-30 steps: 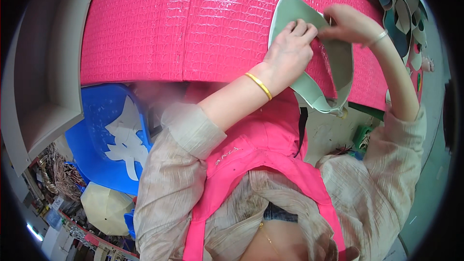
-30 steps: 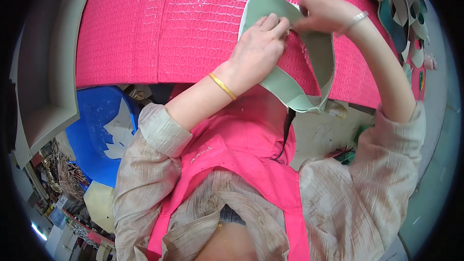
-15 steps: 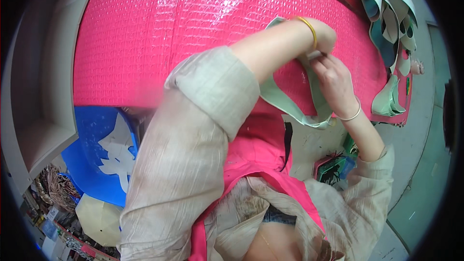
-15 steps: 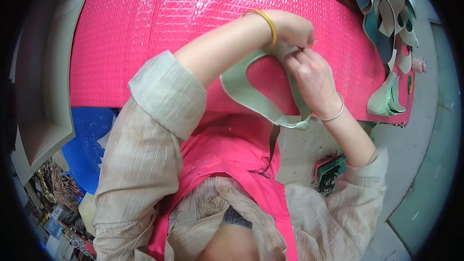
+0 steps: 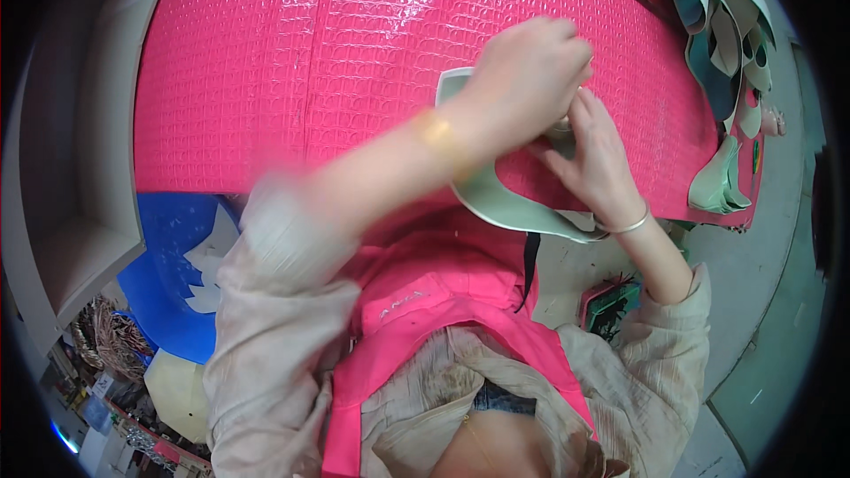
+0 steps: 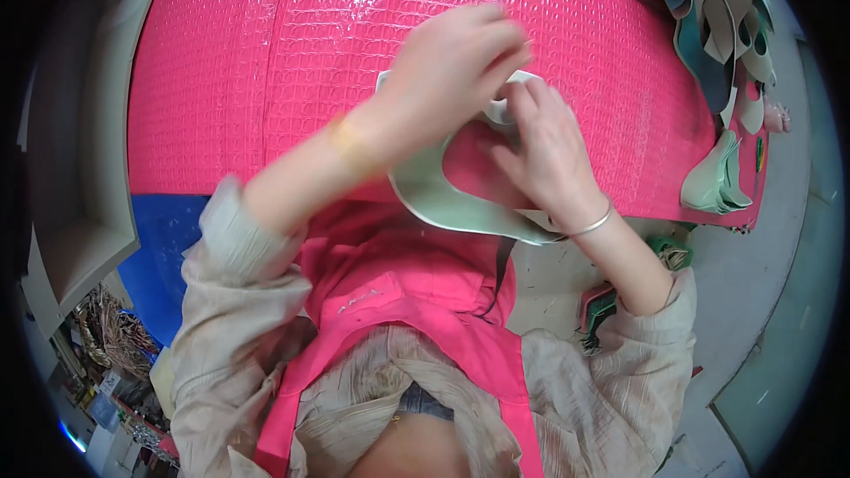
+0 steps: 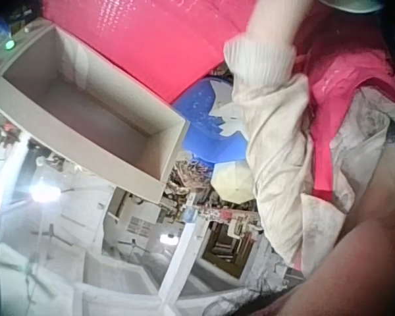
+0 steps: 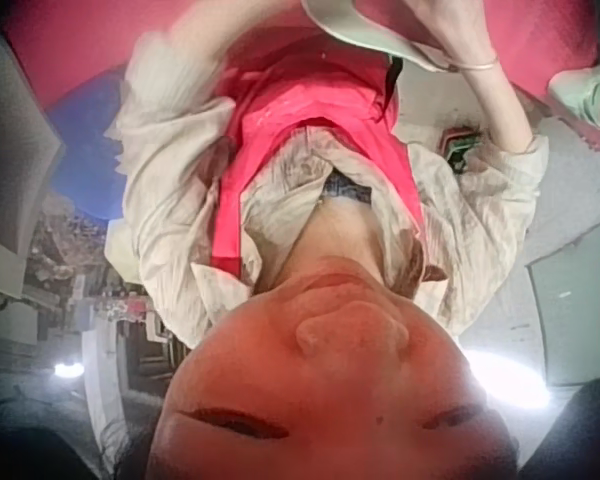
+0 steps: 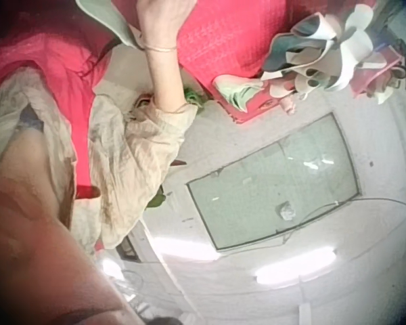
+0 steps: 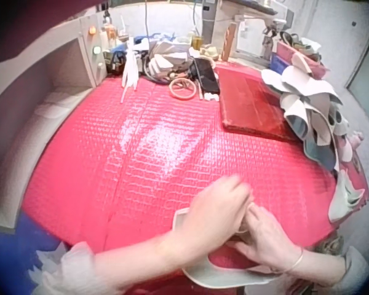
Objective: The person assembles shoe components by hand on a pink textured work surface. They repeatedly insert a light green insole into a white shoe upper, press the edges, and flip the assembly. The person also handles white cutout pieces from a blue bin and places them on the table.
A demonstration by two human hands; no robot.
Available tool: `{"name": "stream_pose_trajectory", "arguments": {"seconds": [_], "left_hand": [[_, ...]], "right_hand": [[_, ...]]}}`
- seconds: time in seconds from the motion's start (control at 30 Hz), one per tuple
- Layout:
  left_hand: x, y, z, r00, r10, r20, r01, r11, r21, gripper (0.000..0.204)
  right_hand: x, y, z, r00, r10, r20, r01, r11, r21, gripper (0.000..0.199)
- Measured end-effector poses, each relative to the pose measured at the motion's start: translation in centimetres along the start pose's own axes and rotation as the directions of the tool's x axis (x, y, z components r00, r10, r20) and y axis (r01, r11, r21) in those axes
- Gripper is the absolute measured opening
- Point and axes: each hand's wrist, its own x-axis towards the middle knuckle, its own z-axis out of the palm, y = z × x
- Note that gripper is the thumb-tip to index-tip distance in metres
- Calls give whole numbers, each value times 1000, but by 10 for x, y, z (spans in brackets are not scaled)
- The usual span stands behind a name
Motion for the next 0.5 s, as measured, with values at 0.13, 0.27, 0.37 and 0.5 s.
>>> {"name": "stream_pose_trajectory", "arguments": {"seconds": [0.13,0.27,0.37,0.5], "left_hand": [[-92,23,-4,998,-58,37,53,992,117,29],[-110,21,7,999,-49,5,47,967,249,41],[-107,21,12,999,-51,-16,54,949,310,39],[-95,25,15,998,-53,29,36,909,414,33]], "right_hand": [[15,2,4,956,225,191,-255,954,155,23],[23,7,2,946,266,184,-287,953,97,23],[27,14,0,975,160,156,-159,987,-19,24],[34,12,1,944,240,226,-214,968,-134,24]]}}
